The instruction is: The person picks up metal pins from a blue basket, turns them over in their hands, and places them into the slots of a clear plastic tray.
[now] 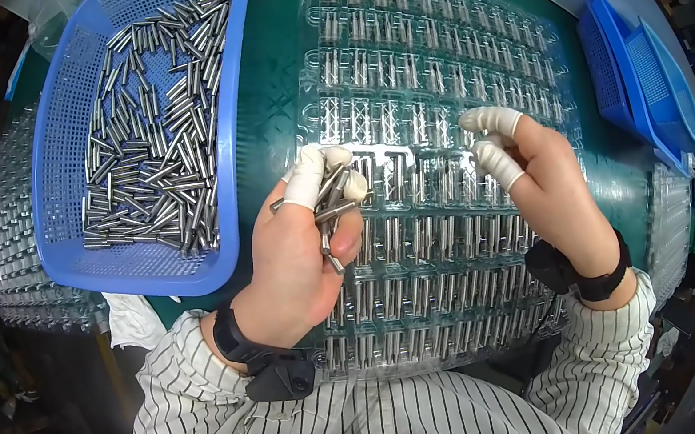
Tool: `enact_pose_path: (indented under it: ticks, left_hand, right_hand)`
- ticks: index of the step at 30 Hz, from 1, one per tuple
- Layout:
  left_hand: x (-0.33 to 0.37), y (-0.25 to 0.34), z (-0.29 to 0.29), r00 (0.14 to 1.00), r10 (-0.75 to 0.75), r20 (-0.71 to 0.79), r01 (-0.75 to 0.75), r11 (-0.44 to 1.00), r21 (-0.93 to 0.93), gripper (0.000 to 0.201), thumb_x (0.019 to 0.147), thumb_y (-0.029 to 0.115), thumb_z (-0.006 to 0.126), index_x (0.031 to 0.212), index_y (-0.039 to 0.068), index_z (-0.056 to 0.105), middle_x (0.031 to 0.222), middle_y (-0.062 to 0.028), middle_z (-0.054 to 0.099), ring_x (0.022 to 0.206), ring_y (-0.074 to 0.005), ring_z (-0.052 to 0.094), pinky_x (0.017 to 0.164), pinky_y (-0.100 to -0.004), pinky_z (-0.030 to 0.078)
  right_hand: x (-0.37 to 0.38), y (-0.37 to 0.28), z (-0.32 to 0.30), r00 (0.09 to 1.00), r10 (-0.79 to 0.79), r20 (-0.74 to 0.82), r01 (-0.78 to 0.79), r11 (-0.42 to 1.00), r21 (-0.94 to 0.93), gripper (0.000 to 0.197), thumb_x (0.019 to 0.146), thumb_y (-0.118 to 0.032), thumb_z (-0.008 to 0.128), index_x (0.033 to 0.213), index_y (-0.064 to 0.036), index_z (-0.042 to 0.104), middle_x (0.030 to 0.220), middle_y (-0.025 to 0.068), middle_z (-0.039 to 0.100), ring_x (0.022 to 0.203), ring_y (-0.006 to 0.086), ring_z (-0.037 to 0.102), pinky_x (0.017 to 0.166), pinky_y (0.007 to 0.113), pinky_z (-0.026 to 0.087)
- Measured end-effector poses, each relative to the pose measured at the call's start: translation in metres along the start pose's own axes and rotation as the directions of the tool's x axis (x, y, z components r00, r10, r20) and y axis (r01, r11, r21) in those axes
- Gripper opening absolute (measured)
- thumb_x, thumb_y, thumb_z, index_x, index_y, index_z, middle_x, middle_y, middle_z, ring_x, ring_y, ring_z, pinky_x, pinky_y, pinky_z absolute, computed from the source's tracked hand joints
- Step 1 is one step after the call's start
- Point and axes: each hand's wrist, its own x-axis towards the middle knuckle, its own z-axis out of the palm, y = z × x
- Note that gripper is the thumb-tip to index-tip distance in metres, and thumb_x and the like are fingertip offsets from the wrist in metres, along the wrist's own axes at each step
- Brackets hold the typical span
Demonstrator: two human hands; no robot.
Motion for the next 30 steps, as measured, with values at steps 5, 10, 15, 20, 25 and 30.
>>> enact_pose_path:
  ticks: [5,10,15,20,25,30]
  left_hand:
    - [-0.002,0.0,0.001,1.0,-0.015,-0.002,0.016,1.0,0.02,0.028,0.097,0.033,0.04,0.097,0.008,0.053,0.079,-0.0044,0.057,0.046,-0.0089,0.038,0.041,-0.022,0.027]
    - [-0.013,0.005,0.005,0.999,-0.025,-0.023,0.026,0.998,0.064,0.029,0.096,0.033,0.041,0.096,0.007,0.054,0.078,-0.0043,0.057,0.046,-0.0094,0.039,0.04,-0.0225,0.028]
    - [-0.023,0.007,0.001,0.995,-0.092,-0.037,0.095,0.991,0.09,0.03,0.096,0.033,0.042,0.095,0.006,0.056,0.077,-0.0043,0.057,0.046,-0.0101,0.042,0.04,-0.0231,0.03]
    - [-0.034,0.011,-0.005,0.988,-0.156,0.008,0.154,0.981,0.117,0.03,0.095,0.032,0.043,0.092,0.006,0.057,0.074,-0.0035,0.056,0.045,-0.0094,0.043,0.039,-0.0227,0.029]
    - [-0.042,0.013,-0.018,0.981,-0.149,0.126,0.118,0.967,0.225,0.029,0.095,0.032,0.043,0.09,0.007,0.057,0.067,-0.0014,0.054,0.043,-0.0081,0.042,0.038,-0.022,0.028]
    - [-0.051,0.015,-0.027,0.981,-0.151,0.122,0.116,0.959,0.26,0.029,0.095,0.032,0.042,0.089,0.007,0.056,0.063,-0.0002,0.052,0.043,-0.0076,0.043,0.038,-0.0221,0.027]
  right_hand:
    - [-0.006,-0.012,0.003,0.999,-0.022,0.031,0.023,1.0,-0.004,0.026,0.086,-0.005,0.059,0.111,-0.0002,0.057,0.081,0.0037,0.059,0.074,0.0086,0.055,0.066,0.023,0.046]
    - [-0.015,-0.028,0.014,0.984,-0.16,0.074,0.167,0.98,-0.104,0.029,0.081,-0.006,0.065,0.109,-0.003,0.058,0.086,0.0052,0.061,0.072,0.0106,0.056,0.064,0.023,0.046]
    - [-0.02,-0.053,0.037,0.901,-0.42,0.108,0.431,0.895,-0.116,0.034,0.072,-0.007,0.071,0.104,-0.0064,0.061,0.088,0.0075,0.061,0.071,0.0186,0.058,0.062,0.027,0.047]
    - [-0.026,-0.071,0.056,0.825,-0.55,0.129,0.563,0.781,-0.271,0.034,0.066,-0.007,0.073,0.099,-0.0078,0.063,0.083,0.0072,0.058,0.07,0.0241,0.057,0.06,0.031,0.047]
    - [-0.035,-0.084,0.068,0.812,-0.569,0.126,0.567,0.722,-0.396,0.028,0.066,-0.006,0.072,0.093,-0.0084,0.062,0.079,0.0064,0.055,0.071,0.0246,0.056,0.059,0.033,0.047]
    - [-0.046,-0.092,0.081,0.829,-0.534,0.166,0.538,0.681,-0.496,0.024,0.068,-0.005,0.07,0.09,-0.0079,0.061,0.078,0.0069,0.054,0.071,0.0249,0.055,0.059,0.034,0.046]
